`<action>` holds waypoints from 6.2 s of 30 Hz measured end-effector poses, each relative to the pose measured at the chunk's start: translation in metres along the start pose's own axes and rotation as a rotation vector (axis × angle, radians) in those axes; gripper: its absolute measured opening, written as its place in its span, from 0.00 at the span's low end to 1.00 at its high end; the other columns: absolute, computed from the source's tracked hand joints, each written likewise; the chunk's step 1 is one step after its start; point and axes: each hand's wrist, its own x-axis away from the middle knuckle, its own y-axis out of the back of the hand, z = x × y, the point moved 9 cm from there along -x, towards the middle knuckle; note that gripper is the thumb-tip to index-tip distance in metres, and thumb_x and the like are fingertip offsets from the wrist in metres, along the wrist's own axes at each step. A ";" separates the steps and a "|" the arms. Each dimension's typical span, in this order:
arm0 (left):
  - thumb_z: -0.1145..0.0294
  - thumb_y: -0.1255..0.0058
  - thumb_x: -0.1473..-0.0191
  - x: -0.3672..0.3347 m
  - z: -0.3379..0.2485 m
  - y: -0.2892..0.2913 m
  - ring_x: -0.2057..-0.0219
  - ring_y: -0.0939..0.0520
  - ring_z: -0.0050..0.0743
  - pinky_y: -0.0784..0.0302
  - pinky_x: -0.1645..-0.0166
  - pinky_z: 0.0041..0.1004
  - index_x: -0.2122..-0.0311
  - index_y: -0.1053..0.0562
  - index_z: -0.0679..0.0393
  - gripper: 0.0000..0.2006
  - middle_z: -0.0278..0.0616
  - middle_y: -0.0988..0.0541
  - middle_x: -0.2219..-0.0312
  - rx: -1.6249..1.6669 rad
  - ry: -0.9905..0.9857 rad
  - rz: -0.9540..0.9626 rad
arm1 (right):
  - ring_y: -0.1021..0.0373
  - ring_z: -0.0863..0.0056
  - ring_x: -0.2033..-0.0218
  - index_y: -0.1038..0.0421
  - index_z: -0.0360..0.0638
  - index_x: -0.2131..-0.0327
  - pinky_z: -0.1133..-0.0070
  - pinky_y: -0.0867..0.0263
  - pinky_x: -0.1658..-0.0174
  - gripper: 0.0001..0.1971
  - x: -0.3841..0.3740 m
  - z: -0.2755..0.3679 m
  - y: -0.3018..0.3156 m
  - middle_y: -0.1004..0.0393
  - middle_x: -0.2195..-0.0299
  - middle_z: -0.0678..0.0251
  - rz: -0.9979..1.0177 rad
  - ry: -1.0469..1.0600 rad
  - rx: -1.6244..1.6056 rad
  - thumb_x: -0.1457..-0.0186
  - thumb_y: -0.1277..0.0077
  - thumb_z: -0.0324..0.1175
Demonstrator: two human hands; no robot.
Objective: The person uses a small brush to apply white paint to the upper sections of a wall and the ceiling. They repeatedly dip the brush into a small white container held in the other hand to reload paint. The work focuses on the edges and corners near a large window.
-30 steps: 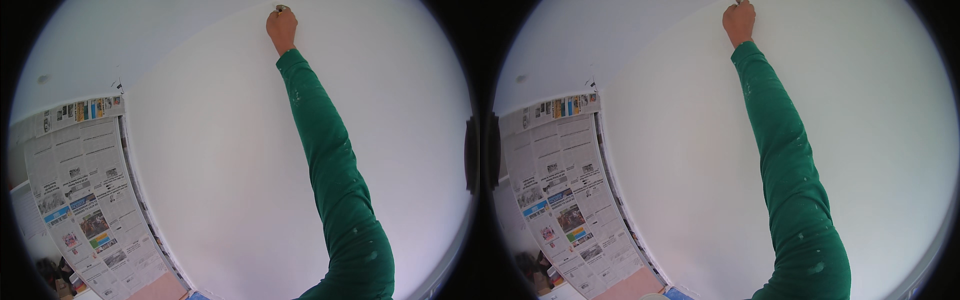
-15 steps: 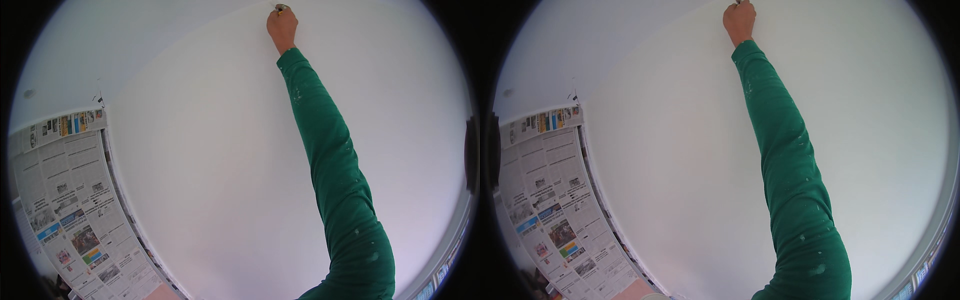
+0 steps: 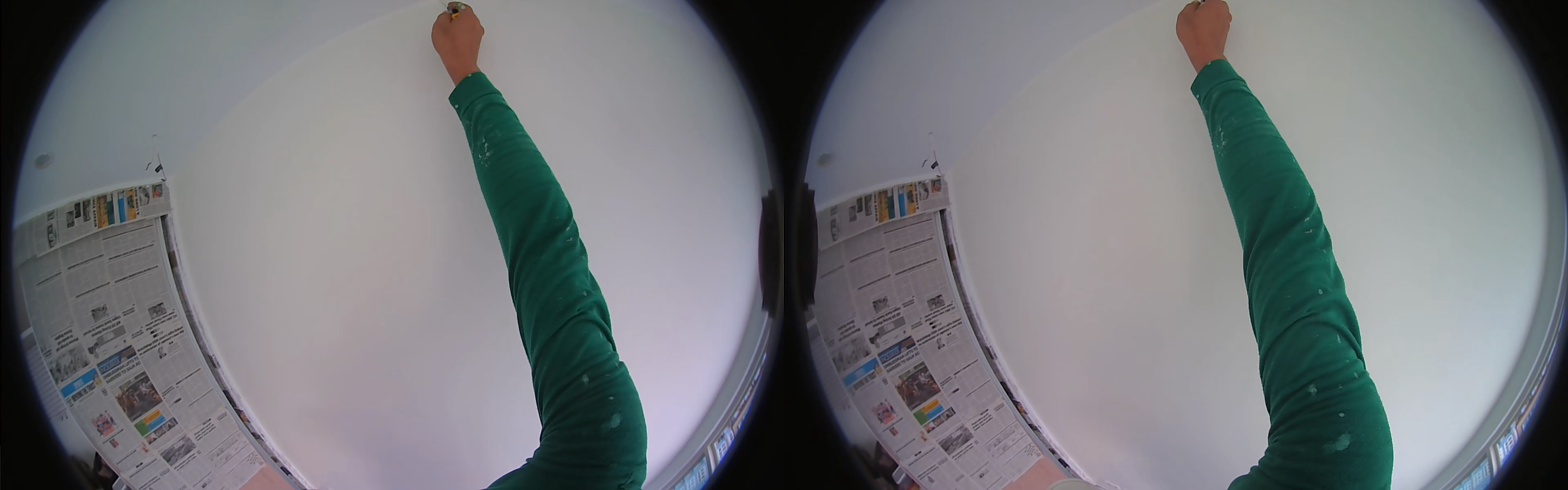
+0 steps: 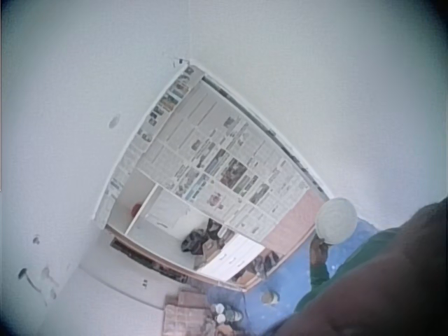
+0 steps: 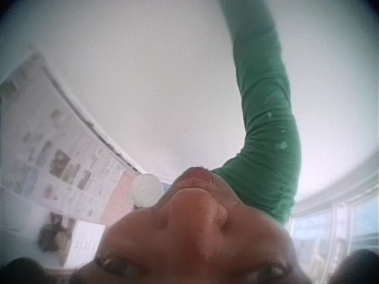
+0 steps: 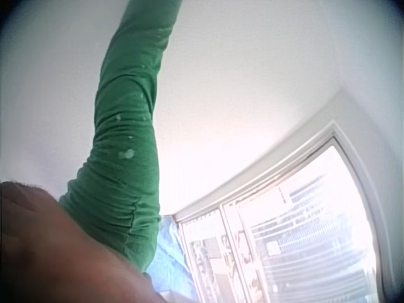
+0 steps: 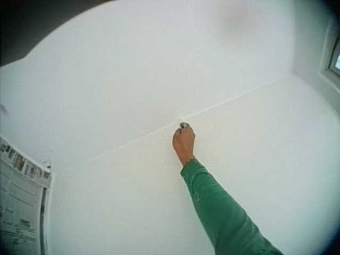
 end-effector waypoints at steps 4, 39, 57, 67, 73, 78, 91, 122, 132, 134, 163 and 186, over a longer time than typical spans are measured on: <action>0.62 0.49 0.51 -0.001 0.005 -0.003 0.49 0.21 0.41 0.20 0.51 0.37 0.36 0.37 0.67 0.36 0.49 0.25 0.45 0.222 0.090 0.006 | 0.28 0.44 0.54 0.31 0.21 0.49 0.64 0.32 0.47 0.17 0.009 0.006 -0.013 0.26 0.55 0.35 0.046 0.016 -0.035 0.38 0.57 0.24; 0.66 0.51 0.51 0.004 0.014 -0.006 0.47 0.22 0.43 0.20 0.48 0.38 0.35 0.40 0.68 0.37 0.52 0.27 0.43 0.315 0.086 -0.023 | 0.25 0.44 0.58 0.25 0.31 0.55 0.60 0.30 0.51 0.16 0.048 0.028 -0.064 0.21 0.62 0.42 0.099 -0.013 0.017 0.44 0.53 0.31; 0.64 0.51 0.52 0.048 0.033 0.023 0.48 0.21 0.42 0.20 0.49 0.38 0.36 0.37 0.67 0.36 0.50 0.25 0.45 0.296 0.098 -0.157 | 0.26 0.45 0.57 0.26 0.29 0.55 0.61 0.31 0.50 0.16 0.105 0.059 -0.125 0.22 0.60 0.41 0.066 -0.041 -0.084 0.42 0.54 0.29; 0.65 0.51 0.49 0.013 0.057 0.026 0.47 0.21 0.45 0.20 0.49 0.41 0.38 0.36 0.68 0.33 0.52 0.25 0.45 0.282 0.170 -0.090 | 0.28 0.65 0.76 0.24 0.34 0.61 0.73 0.31 0.67 0.10 0.231 0.133 -0.071 0.22 0.74 0.57 0.326 -0.398 -0.575 0.42 0.48 0.31; 0.70 0.55 0.53 -0.035 -0.006 -0.083 0.55 0.17 0.49 0.16 0.55 0.44 0.39 0.38 0.72 0.34 0.55 0.23 0.50 0.309 0.179 0.115 | 0.24 0.78 0.66 0.22 0.33 0.62 0.82 0.27 0.67 0.05 0.469 0.201 0.143 0.22 0.66 0.65 1.019 -0.910 -0.772 0.42 0.44 0.22; 0.75 0.58 0.45 -0.060 0.013 -0.121 0.51 0.19 0.50 0.19 0.49 0.48 0.36 0.40 0.69 0.29 0.55 0.24 0.49 0.321 0.275 0.153 | 0.28 0.80 0.70 0.22 0.33 0.60 0.82 0.31 0.65 0.08 0.608 0.208 0.257 0.22 0.66 0.65 1.550 -1.242 -0.587 0.45 0.42 0.22; 0.75 0.57 0.41 -0.077 0.018 -0.164 0.52 0.17 0.48 0.16 0.50 0.46 0.36 0.40 0.67 0.27 0.55 0.23 0.50 0.201 0.341 0.199 | 0.27 0.75 0.71 0.22 0.34 0.65 0.81 0.31 0.65 0.07 0.677 0.236 0.266 0.22 0.70 0.63 2.044 -0.942 -0.719 0.46 0.41 0.27; 0.74 0.57 0.41 -0.062 0.025 -0.184 0.54 0.16 0.49 0.15 0.52 0.45 0.36 0.40 0.69 0.27 0.57 0.22 0.52 0.226 0.453 0.236 | 0.23 0.70 0.69 0.22 0.34 0.64 0.76 0.26 0.63 0.06 0.627 0.208 0.295 0.20 0.63 0.62 1.928 -0.998 -0.753 0.47 0.40 0.21; 0.74 0.58 0.41 -0.063 0.006 -0.205 0.56 0.15 0.49 0.15 0.52 0.43 0.37 0.40 0.70 0.26 0.57 0.22 0.52 0.272 0.421 0.280 | 0.26 0.82 0.75 0.23 0.35 0.63 0.88 0.36 0.77 0.05 0.617 0.150 0.339 0.20 0.73 0.63 1.655 -1.672 -0.429 0.43 0.43 0.26; 0.73 0.58 0.41 -0.066 0.003 -0.206 0.55 0.15 0.49 0.14 0.52 0.44 0.37 0.40 0.70 0.26 0.57 0.22 0.52 0.293 0.423 0.300 | 0.26 0.82 0.75 0.23 0.35 0.63 0.88 0.36 0.77 0.05 0.617 0.145 0.352 0.20 0.73 0.63 1.654 -1.684 -0.416 0.43 0.43 0.26; 0.58 0.45 0.46 -0.104 0.050 -0.161 0.63 0.19 0.37 0.22 0.62 0.34 0.37 0.39 0.68 0.36 0.51 0.22 0.56 0.367 0.431 0.418 | 0.23 0.70 0.69 0.26 0.34 0.61 0.79 0.28 0.73 0.05 0.358 0.064 0.304 0.22 0.68 0.55 0.874 -1.212 -0.735 0.41 0.46 0.20; 0.65 0.54 0.36 -0.088 -0.015 -0.132 0.54 0.17 0.50 0.22 0.44 0.47 0.38 0.39 0.72 0.27 0.58 0.23 0.49 0.423 0.201 0.176 | 0.23 0.66 0.67 0.19 0.36 0.63 0.72 0.28 0.58 0.15 -0.089 -0.056 0.194 0.18 0.68 0.58 -0.229 -0.193 0.016 0.51 0.43 0.36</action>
